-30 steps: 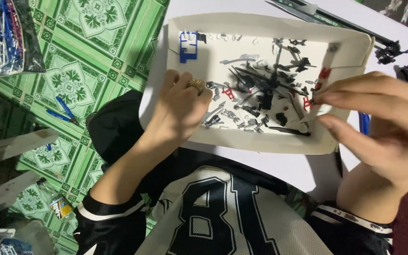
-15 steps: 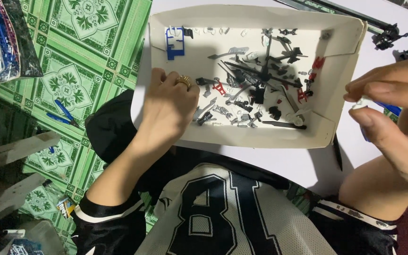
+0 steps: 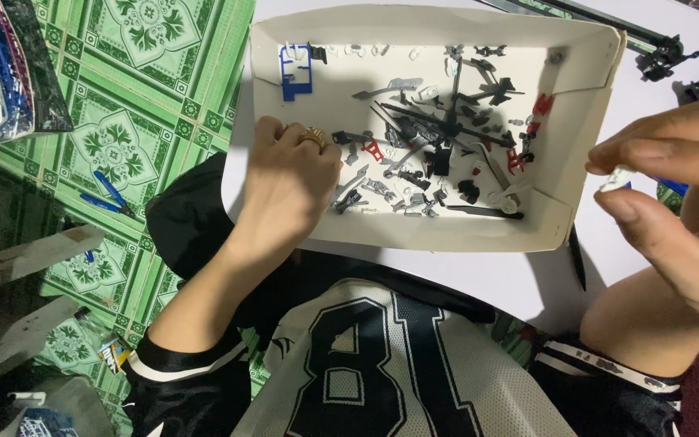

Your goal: The person picks small plastic model parts from a box and snaps them together by hand. They handle several small pieces, aligning and joining them into a small subassembly while keeping the remaining parts in the box.

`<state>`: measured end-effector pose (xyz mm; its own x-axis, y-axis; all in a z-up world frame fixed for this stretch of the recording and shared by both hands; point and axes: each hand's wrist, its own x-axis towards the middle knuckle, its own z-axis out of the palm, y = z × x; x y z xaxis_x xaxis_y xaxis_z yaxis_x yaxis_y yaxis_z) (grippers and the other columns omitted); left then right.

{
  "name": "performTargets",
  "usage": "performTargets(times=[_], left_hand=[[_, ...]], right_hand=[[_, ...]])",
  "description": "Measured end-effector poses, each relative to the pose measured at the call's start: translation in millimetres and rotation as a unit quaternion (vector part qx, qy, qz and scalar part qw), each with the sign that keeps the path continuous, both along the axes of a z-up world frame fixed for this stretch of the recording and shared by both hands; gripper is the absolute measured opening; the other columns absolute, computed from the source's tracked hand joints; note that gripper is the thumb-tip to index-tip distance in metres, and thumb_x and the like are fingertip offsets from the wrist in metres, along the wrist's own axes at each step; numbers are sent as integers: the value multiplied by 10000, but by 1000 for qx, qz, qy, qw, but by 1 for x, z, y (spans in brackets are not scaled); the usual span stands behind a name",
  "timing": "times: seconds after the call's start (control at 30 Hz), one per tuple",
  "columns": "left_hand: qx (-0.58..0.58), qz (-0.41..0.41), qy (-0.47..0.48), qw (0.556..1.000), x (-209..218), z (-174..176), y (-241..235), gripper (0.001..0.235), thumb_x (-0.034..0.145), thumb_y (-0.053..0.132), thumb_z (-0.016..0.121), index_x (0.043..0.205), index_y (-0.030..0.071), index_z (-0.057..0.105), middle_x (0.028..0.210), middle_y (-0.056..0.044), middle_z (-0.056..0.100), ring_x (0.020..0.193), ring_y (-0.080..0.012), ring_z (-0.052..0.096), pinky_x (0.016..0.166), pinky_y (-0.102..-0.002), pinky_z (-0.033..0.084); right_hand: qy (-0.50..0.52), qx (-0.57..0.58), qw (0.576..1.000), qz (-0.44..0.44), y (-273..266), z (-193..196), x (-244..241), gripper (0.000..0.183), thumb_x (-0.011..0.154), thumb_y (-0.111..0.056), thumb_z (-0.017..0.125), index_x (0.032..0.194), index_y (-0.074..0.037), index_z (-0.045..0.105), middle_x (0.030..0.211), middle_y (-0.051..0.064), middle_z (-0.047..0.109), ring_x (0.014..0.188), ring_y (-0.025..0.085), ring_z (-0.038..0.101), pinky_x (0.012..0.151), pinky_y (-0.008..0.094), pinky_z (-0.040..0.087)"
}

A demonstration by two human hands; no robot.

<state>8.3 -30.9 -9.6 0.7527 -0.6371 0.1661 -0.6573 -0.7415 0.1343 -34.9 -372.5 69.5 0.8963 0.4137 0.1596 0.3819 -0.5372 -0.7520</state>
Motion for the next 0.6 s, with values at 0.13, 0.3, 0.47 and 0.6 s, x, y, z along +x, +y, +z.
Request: performTargets(times=[0.13, 0.3, 0.47, 0.6], left_hand=[[-3, -2, -5, 1000, -2, -4, 2, 223, 798, -13, 533, 625, 113, 471, 504, 1, 255, 547, -199, 303, 704, -358, 369], [11, 4, 9, 1000, 0, -2, 1, 217, 734, -10, 523, 579, 106, 424, 514, -8, 245, 540, -178, 244, 665, -354, 328], [21, 7, 12, 1000, 0, -4, 1, 210, 739, -3, 510, 573, 105, 440, 504, -10, 260, 533, -185, 276, 675, -353, 339], [19, 1, 0, 1000, -1, -3, 1, 229, 737, -29, 493, 588, 116, 398, 512, -5, 213, 537, -179, 248, 678, -351, 337]], right_hand=[[1, 0, 1000, 1, -3, -2, 0, 299, 961, -58, 565, 1228, 28, 462, 1214, 220, 591, 1177, 331, 587, 1096, 417, 442], [0, -1, 1000, -3, 1, 4, -1, 299, 962, -63, 561, 1230, 26, 462, 1199, 208, 589, 1146, 314, 604, 1082, 415, 424], [10, 4, 1000, -8, -2, -1, -2, 290, 961, -34, 568, 1225, 29, 468, 1203, 215, 574, 1178, 327, 593, 1099, 403, 454], [17, -21, 999, 21, -5, 5, 0, 327, 964, -50, 525, 1270, 14, 430, 1218, 212, 592, 1175, 304, 578, 1112, 413, 445]])
